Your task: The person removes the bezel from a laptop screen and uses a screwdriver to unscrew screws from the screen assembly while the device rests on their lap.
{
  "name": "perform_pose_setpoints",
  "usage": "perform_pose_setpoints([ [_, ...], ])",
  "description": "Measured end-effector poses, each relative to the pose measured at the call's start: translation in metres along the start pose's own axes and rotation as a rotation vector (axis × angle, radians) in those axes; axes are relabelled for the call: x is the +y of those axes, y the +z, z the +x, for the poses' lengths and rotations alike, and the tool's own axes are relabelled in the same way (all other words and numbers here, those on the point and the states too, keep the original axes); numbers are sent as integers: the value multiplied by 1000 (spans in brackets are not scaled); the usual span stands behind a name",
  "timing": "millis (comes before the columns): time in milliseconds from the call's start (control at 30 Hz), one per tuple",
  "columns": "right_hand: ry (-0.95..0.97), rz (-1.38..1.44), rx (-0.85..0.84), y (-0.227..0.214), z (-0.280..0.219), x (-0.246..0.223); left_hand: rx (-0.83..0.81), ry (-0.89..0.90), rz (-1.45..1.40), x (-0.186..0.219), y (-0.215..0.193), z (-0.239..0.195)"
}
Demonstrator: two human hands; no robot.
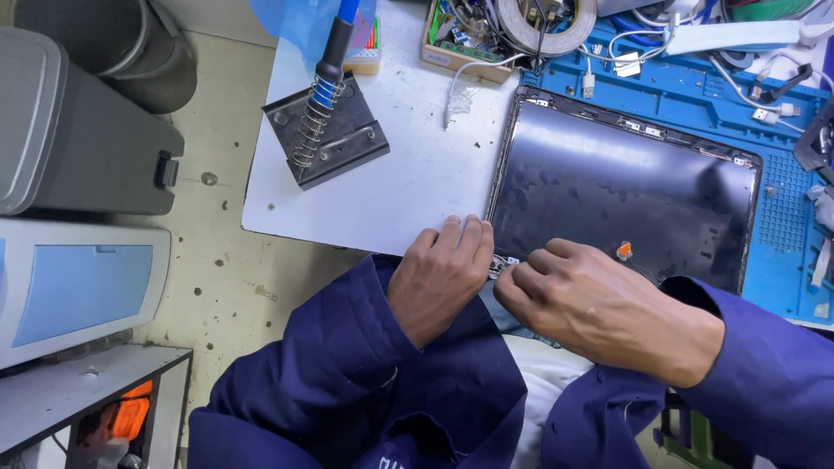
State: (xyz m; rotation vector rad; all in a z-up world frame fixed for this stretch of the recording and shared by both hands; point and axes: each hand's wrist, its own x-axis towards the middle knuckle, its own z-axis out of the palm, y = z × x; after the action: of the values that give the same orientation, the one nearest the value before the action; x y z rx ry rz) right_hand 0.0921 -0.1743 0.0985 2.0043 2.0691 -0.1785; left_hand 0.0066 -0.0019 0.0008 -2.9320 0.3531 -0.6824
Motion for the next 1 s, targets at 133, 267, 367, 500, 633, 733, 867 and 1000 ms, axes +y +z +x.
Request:
perform_pose_setpoints([
  [133,-70,190,18,-2,0,3,-16,-2,-15,1,-1,-2],
  [267,37,173,-39,-7,-2,4,-37,-11,-50,0,-3,-2],
  [367,237,-80,34,0,-3,-1,-58,-2,-77,-2,-5,-2],
  [500,188,-25,76,6,-7,2,-42,-6,-91,-2,-6,1],
  [633,88,166,71,-4,-4,3,-34,-23,-114,-3,-6,2],
  [733,267,-113,120,4,-7,-3,-41,-26,-148,-4,-8,3],
  [867,212,-66,132,11,-13,1,-40,-27,-177,-8,-10,4],
  [1000,177,166,105,5,-14,1,3,-12,-199,-10,-14,5],
])
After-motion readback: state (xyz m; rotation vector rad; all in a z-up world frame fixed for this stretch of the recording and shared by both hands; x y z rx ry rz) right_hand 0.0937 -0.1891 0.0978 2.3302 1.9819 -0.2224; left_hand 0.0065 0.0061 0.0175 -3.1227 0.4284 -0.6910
